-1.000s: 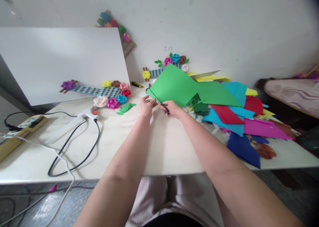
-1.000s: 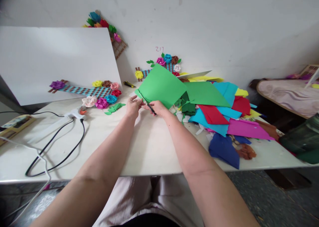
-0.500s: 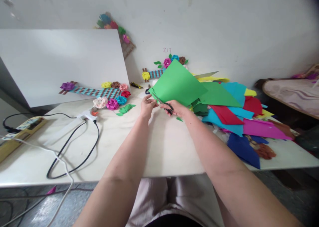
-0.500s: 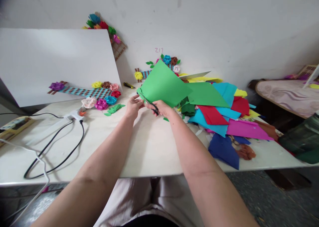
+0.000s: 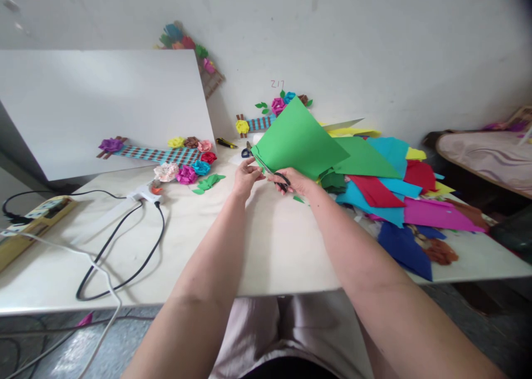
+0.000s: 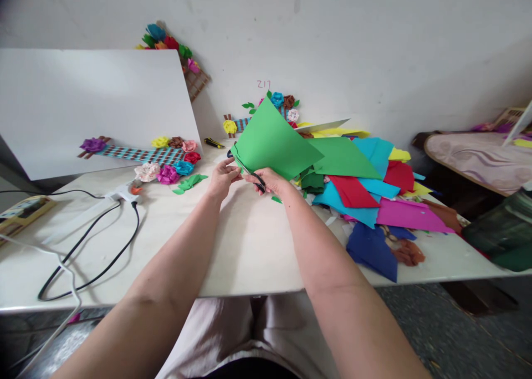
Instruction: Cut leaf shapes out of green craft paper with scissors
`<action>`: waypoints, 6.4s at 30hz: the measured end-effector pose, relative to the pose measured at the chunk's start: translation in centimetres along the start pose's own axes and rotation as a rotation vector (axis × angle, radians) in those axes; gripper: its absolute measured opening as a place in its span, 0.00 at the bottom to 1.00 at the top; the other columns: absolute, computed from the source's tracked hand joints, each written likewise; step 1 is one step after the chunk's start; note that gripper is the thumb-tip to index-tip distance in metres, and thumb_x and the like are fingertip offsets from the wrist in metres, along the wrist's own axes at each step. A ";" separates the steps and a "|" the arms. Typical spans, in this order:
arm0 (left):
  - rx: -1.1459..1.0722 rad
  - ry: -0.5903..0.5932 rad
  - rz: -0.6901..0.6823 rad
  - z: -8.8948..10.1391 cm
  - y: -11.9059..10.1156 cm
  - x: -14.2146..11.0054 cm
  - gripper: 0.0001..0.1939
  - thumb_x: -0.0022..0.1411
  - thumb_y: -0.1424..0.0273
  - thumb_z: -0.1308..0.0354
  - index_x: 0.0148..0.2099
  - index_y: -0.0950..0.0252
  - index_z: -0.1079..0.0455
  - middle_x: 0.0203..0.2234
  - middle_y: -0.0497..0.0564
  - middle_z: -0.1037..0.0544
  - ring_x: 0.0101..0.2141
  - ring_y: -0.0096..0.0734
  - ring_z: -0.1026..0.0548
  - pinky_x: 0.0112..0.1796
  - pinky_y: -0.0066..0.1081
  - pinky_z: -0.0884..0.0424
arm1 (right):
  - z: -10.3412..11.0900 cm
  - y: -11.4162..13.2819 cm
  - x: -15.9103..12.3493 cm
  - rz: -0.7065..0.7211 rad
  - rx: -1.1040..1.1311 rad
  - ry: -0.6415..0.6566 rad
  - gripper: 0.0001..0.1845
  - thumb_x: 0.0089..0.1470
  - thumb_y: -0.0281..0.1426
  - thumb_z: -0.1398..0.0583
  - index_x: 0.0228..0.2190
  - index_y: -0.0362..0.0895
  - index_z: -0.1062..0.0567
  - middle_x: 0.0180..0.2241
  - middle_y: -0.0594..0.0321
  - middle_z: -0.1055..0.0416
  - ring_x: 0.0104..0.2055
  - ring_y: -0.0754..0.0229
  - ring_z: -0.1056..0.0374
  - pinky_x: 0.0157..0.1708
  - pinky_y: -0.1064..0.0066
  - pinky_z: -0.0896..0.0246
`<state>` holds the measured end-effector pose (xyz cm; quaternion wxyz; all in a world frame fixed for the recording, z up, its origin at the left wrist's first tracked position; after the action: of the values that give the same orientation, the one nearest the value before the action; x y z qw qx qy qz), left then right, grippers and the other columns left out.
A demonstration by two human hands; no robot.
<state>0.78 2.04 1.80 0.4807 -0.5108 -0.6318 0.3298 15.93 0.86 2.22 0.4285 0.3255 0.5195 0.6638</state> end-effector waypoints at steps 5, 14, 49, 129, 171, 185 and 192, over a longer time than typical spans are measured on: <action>0.007 0.005 0.014 0.0 0.0 -0.1 0.28 0.45 0.77 0.35 0.49 0.69 0.39 0.21 0.42 0.28 0.22 0.22 0.28 0.32 0.31 0.28 | 0.0 -0.4 0.2 -0.004 0.007 0.015 0.17 0.52 0.39 0.37 0.24 0.39 0.33 0.16 0.66 0.33 0.11 0.72 0.42 0.07 0.80 0.58; 0.032 -0.018 0.044 -0.1 -0.1 -0.2 0.28 0.46 0.77 0.36 0.50 0.70 0.39 0.21 0.42 0.28 0.22 0.23 0.28 0.32 0.32 0.27 | -0.3 -0.1 0.0 -0.014 0.015 0.004 0.17 0.51 0.41 0.36 0.25 0.40 0.32 0.15 0.68 0.35 0.11 0.72 0.43 0.07 0.80 0.59; -0.013 0.051 0.041 0.6 -0.3 -0.3 0.32 0.41 0.74 0.34 0.50 0.69 0.39 0.21 0.42 0.28 0.23 0.22 0.29 0.31 0.30 0.28 | -0.7 0.3 -0.2 -0.035 0.058 -0.020 0.13 0.49 0.31 0.35 0.21 0.39 0.32 0.12 0.71 0.41 0.12 0.73 0.50 0.10 0.81 0.55; -0.016 0.014 0.065 2.1 1.0 0.3 0.23 0.41 0.75 0.34 0.41 0.67 0.37 0.24 0.44 0.27 0.23 0.24 0.27 0.33 0.32 0.28 | 0.0 -0.9 1.6 -0.078 -0.480 -0.352 0.11 0.48 0.38 0.36 0.30 0.42 0.23 0.21 0.65 0.29 0.21 0.64 0.34 0.23 0.74 0.37; -0.169 -0.045 -0.034 2.2 0.0 0.3 0.19 0.44 0.75 0.33 0.40 0.66 0.32 0.18 0.42 0.30 0.18 0.19 0.34 0.22 0.23 0.41 | -3.1 6.9 -2.0 0.289 0.404 -0.081 0.12 0.58 0.35 0.45 0.31 0.40 0.28 0.23 0.65 0.29 0.13 0.73 0.43 0.11 0.81 0.53; -0.118 0.069 0.025 1.6 1.3 0.7 0.26 0.43 0.72 0.31 0.46 0.66 0.33 0.22 0.43 0.27 0.21 0.20 0.30 0.26 0.25 0.34 | -1.8 0.5 1.1 -0.022 0.308 -0.210 0.05 0.53 0.25 0.39 0.27 0.38 0.24 0.25 0.61 0.24 0.21 0.70 0.33 0.14 0.81 0.43; -0.103 0.049 0.036 1.5 1.6 0.9 0.26 0.43 0.72 0.31 0.46 0.66 0.32 0.21 0.43 0.28 0.21 0.20 0.30 0.26 0.24 0.34 | -1.8 0.2 1.2 -0.019 0.341 -0.241 0.04 0.52 0.23 0.39 0.27 0.38 0.24 0.24 0.62 0.24 0.20 0.70 0.33 0.14 0.82 0.44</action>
<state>-0.16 3.44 0.06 0.4633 -0.5540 -0.6267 0.2928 13.83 1.22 1.98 0.4325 0.4655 0.5721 0.5185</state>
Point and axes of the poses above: each hand's wrist, its own x-axis towards the middle knuckle, its own z-axis out of the back of the hand, y = z × x, the point moved 4 cm from there along x, towards the middle knuckle
